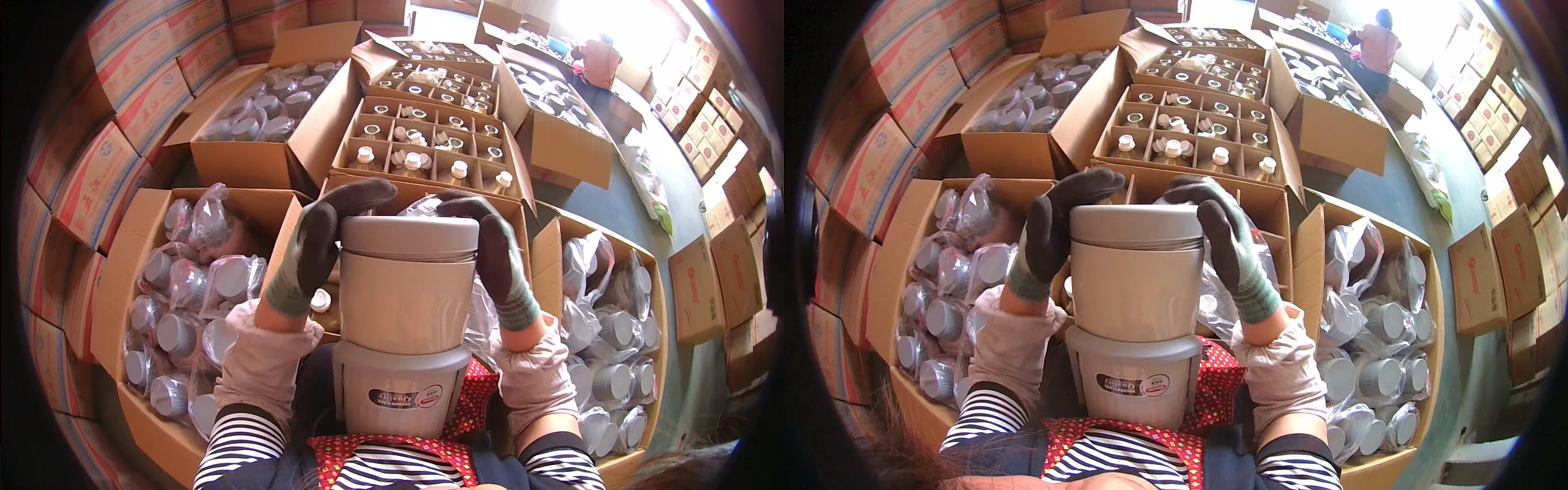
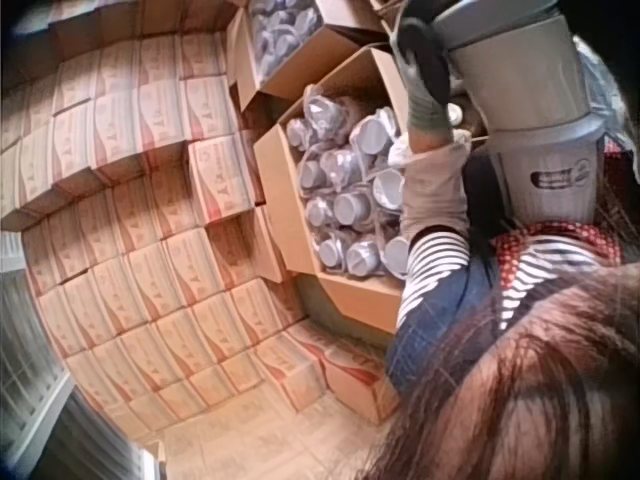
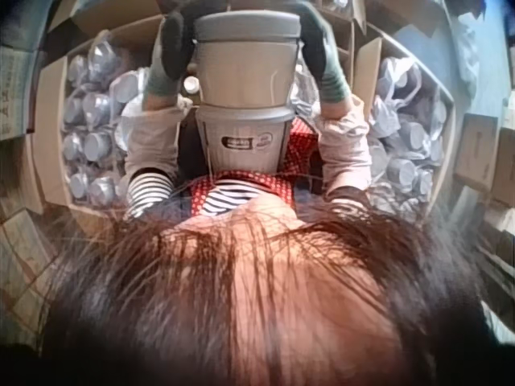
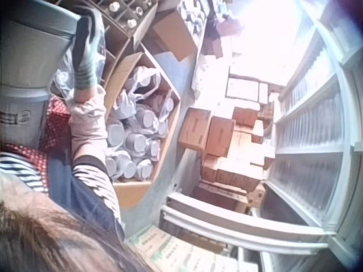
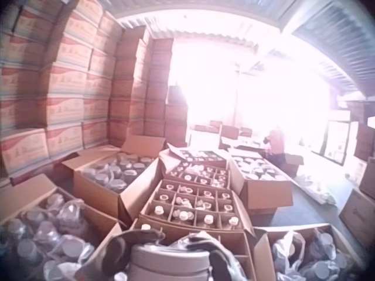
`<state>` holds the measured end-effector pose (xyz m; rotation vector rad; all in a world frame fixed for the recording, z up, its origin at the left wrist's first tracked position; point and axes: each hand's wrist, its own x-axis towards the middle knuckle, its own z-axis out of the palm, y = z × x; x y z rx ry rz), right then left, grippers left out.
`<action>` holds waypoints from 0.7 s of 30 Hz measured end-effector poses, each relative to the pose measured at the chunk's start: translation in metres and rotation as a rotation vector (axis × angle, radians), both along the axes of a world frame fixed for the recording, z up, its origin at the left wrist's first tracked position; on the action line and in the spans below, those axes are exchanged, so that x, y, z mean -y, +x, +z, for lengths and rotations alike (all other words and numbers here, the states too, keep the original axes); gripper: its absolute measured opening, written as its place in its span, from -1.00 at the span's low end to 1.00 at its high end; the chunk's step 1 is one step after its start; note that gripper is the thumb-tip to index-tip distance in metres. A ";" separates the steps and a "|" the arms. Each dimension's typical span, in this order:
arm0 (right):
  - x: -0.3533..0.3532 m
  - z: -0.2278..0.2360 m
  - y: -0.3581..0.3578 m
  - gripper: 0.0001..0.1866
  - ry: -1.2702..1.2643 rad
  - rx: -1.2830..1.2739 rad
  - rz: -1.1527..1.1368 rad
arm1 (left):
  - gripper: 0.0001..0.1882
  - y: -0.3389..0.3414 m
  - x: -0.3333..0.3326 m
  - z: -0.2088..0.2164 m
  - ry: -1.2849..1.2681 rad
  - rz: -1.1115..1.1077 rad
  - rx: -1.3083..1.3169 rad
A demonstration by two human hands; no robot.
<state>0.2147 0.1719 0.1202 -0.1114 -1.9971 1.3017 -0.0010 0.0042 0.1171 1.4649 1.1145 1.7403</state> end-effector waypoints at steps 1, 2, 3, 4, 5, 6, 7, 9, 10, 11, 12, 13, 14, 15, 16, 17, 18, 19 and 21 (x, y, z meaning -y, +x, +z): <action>0.008 0.013 0.004 -0.35 -0.065 -0.003 -0.063 | 0.01 -0.005 -0.007 -0.016 -0.006 -0.075 0.147; 0.019 0.032 0.007 -0.59 -0.155 0.009 -0.054 | 0.03 -0.012 -0.017 -0.033 -0.012 -0.157 0.296; 0.025 0.038 0.003 -0.63 -0.064 -0.068 -0.083 | 0.05 -0.015 -0.026 -0.048 -0.020 -0.238 0.439; 0.029 0.039 0.002 -0.65 0.026 0.020 -0.099 | 0.04 -0.001 -0.040 -0.068 0.013 -0.327 0.659; 0.034 0.039 0.004 -0.67 0.120 0.120 -0.129 | 0.03 -0.004 -0.049 -0.074 0.078 -0.374 0.547; 0.034 0.032 0.006 -0.69 0.093 0.102 -0.149 | 0.03 -0.009 -0.058 -0.078 0.144 -0.417 0.435; 0.033 0.026 0.004 -0.71 0.067 0.075 -0.163 | -0.01 -0.010 -0.058 -0.086 0.163 -0.369 0.372; 0.029 0.019 0.010 -0.70 -0.101 0.028 -0.109 | -0.07 0.000 -0.052 -0.069 0.120 -0.264 0.234; 0.016 0.005 0.013 -0.65 -0.085 0.022 -0.102 | -0.10 -0.003 -0.043 -0.060 0.063 -0.197 0.148; 0.013 -0.006 0.015 -0.56 -0.143 0.003 -0.065 | -0.12 -0.002 -0.034 -0.045 0.007 -0.126 0.059; 0.002 -0.027 0.013 -0.51 -0.170 -0.063 -0.026 | -0.15 0.003 -0.028 -0.018 -0.056 -0.037 -0.093; -0.005 -0.042 0.010 -0.45 -0.196 -0.128 0.022 | -0.15 0.007 -0.023 -0.005 -0.098 -0.021 -0.117; -0.004 -0.043 0.008 -0.44 -0.174 -0.143 0.016 | -0.14 0.009 -0.018 0.005 -0.143 -0.001 -0.143; 0.000 -0.045 0.005 -0.42 -0.152 -0.158 0.007 | -0.14 0.009 -0.017 0.009 -0.186 0.018 -0.168; -0.001 -0.043 0.006 -0.41 -0.150 -0.120 -0.007 | -0.15 0.001 -0.025 -0.009 -0.140 -0.040 -0.051; 0.001 -0.042 0.004 -0.41 -0.149 -0.085 -0.010 | -0.14 -0.011 -0.036 -0.043 -0.104 -0.136 0.174; -0.002 -0.032 0.008 -0.41 -0.171 0.002 -0.012 | -0.12 -0.023 -0.047 -0.077 -0.066 -0.226 0.400; 0.005 -0.010 0.009 -0.46 -0.200 0.040 -0.012 | -0.09 -0.022 -0.058 -0.084 -0.072 -0.297 0.559; 0.023 0.026 0.008 -0.58 -0.203 0.032 -0.064 | -0.04 0.005 -0.062 -0.078 -0.098 -0.585 0.957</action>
